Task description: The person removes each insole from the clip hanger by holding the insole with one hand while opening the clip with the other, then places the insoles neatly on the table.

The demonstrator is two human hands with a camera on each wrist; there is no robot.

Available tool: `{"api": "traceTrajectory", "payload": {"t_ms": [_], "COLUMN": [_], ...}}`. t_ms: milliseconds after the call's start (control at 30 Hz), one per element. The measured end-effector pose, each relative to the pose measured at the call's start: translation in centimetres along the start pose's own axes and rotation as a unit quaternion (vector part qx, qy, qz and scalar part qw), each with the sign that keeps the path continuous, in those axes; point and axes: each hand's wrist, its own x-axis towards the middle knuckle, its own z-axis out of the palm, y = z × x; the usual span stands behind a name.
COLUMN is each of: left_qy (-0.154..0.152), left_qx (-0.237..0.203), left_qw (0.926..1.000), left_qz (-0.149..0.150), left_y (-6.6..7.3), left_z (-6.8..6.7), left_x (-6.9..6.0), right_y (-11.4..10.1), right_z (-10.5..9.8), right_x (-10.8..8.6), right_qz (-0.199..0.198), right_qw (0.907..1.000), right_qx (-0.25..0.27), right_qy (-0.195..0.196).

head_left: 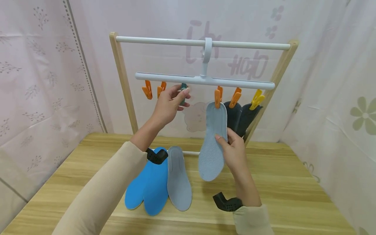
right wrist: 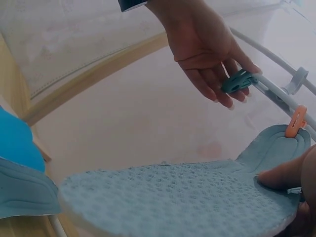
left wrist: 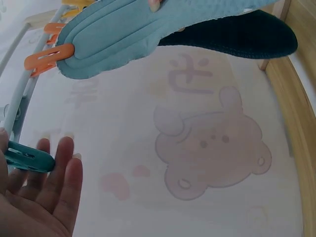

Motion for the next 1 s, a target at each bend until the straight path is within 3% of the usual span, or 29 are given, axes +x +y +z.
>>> {"api": "traceTrajectory", "payload": {"t_ms": [167, 333, 633, 733, 1000], "left_qy": [-0.003, -0.032, -0.104, -0.113, -0.111], "left_qx": [0.005, 0.036, 0.125, 0.141, 0.143], "left_qw": [0.9999, 0.9985, 0.9842, 0.9816, 0.9831], "left_qz": [-0.011, -0.028, -0.071, -0.062, -0.026], "left_y": [-0.5, -1.6, -3.0, -3.0, -2.2], "left_z": [0.1, 0.5, 1.8, 2.4, 3.6], "left_x": [-0.4, -1.0, -2.2, -2.3, -1.9], "right_y": [0.0, -0.1, -0.3, -0.3, -0.2], "right_z": [0.1, 0.2, 0.3, 0.3, 0.5], "right_x": [0.0, -0.1, -0.2, -0.3, -0.2], "right_qz": [0.0, 0.008, 0.004, 0.003, -0.007], "right_qw": [1.0, 0.9999, 0.9999, 0.9999, 0.9998], "right_qx": [0.002, 0.005, -0.007, -0.013, -0.015], "right_qy": [0.001, -0.005, -0.01, -0.01, -0.014]}}
